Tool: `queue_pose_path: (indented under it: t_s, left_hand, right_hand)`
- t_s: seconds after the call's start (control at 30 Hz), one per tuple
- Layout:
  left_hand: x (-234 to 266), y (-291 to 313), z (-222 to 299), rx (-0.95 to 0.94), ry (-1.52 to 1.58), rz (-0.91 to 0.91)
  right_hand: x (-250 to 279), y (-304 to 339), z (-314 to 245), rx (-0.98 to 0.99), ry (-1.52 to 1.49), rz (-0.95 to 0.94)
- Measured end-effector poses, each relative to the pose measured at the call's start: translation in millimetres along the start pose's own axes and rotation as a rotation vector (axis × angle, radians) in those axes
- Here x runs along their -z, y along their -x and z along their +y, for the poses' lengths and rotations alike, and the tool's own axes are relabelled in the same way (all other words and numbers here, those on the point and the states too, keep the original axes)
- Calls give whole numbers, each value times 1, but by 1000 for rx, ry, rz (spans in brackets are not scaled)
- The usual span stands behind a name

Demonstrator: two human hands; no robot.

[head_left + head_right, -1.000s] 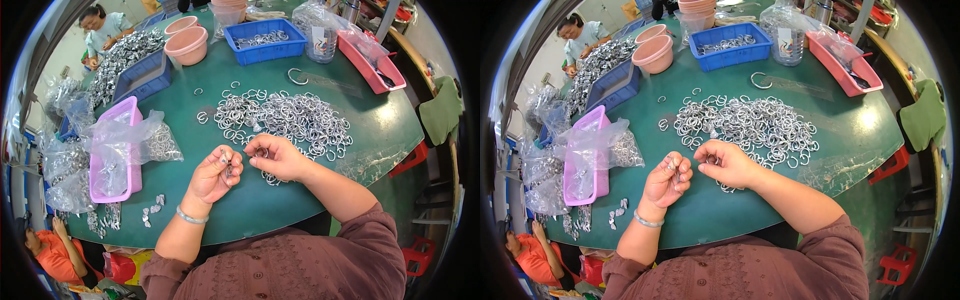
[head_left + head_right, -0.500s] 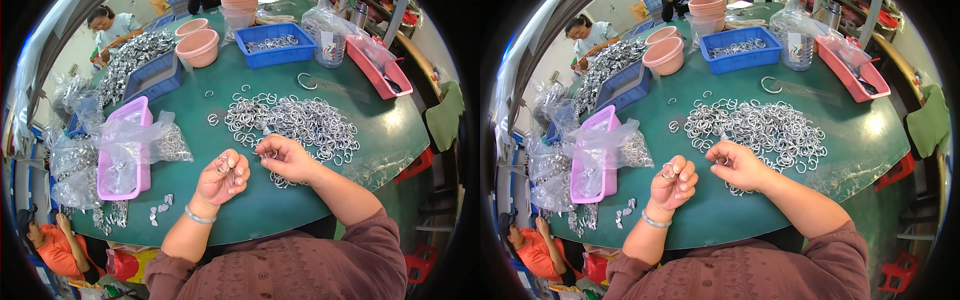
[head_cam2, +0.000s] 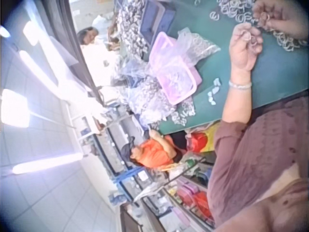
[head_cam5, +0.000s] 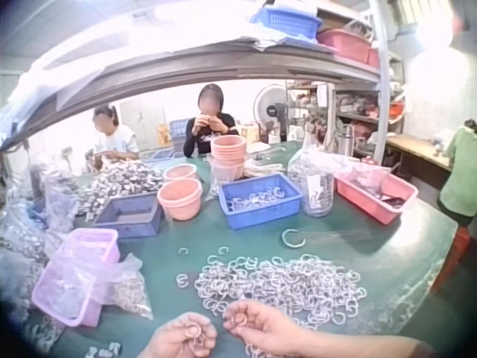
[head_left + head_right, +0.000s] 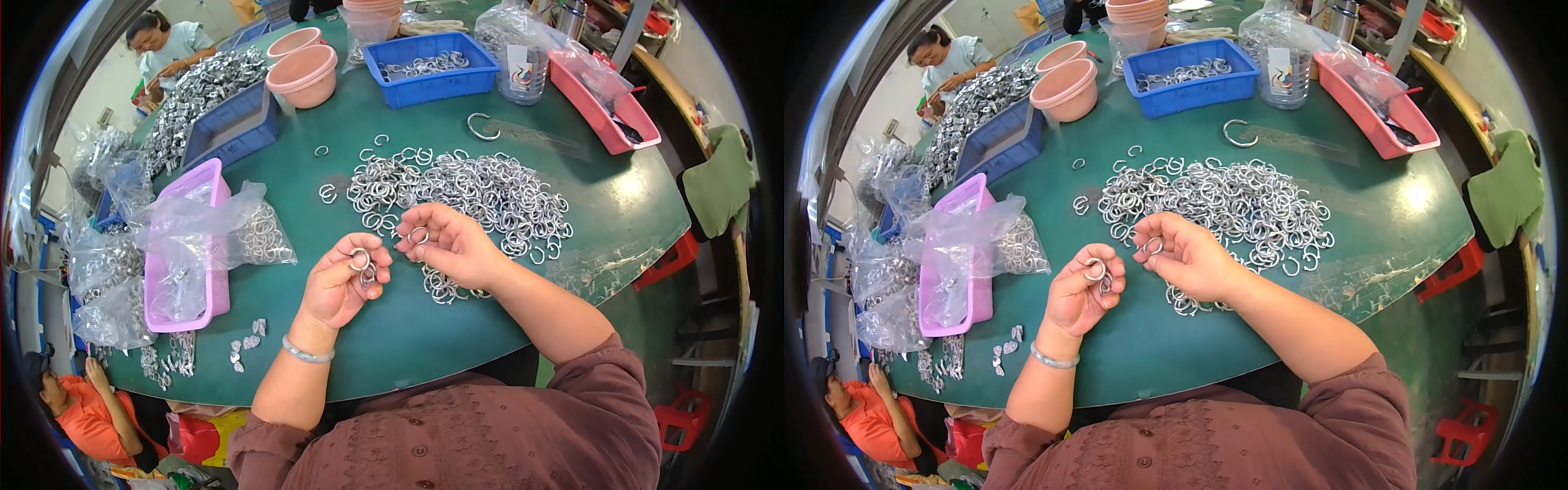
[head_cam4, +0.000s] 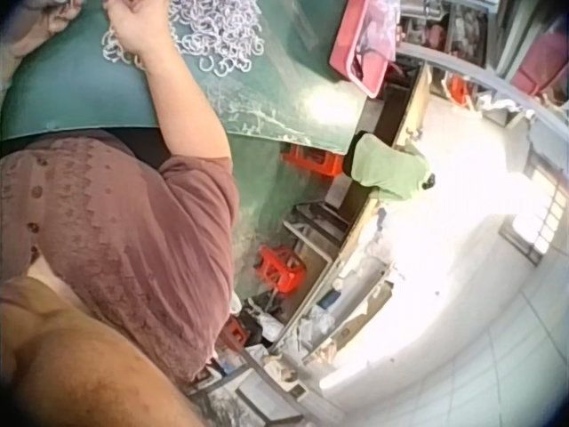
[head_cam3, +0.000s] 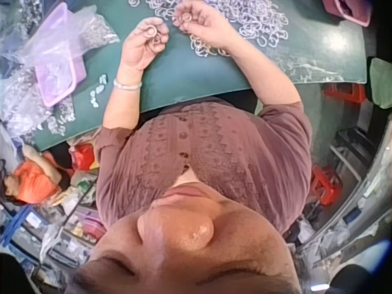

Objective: The person assembles metal rings at a workbench by picking them from a pile and linking them together by hand.

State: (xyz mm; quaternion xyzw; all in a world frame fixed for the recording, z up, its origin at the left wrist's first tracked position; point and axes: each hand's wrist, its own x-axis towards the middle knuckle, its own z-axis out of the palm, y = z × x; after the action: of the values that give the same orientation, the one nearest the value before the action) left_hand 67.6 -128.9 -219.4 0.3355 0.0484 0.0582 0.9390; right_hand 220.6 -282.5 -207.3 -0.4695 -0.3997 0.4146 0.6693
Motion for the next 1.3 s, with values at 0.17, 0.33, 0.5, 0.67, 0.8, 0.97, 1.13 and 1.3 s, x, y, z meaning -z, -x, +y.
queue_pose_path:
  t_s: [0.17, 0.33, 0.5, 0.67, 0.8, 0.97, 1.13, 1.3]
  left_hand:
    - [-1, 0, -6, -12, 2, -18]
    - [-4, 4, -9, 32, 16, 92]
    - [-15, -2, -8, 21, -138, 381]
    - [-16, 4, -11, 56, -157, 386]
    - [-13, 2, -8, 74, -258, 391]
    - [-18, 2, -10, 106, -307, 414]
    - [-18, 4, -10, 91, -220, 350]
    - [-20, 4, -14, 89, -268, 289]
  right_hand:
    - [1, 2, -5, -47, -8, 0]
    - [-3, 1, -6, -102, -14, 10]
    - [-1, -3, -10, -146, -33, 11]
    - [-2, 2, -10, -188, -79, -11]
    - [-4, -3, -8, -200, -89, 10]
    - [-3, 0, -9, -195, -80, -3]
    - [-6, 5, -2, 7, 174, -31]
    - [-9, 6, -3, 126, 550, -26]
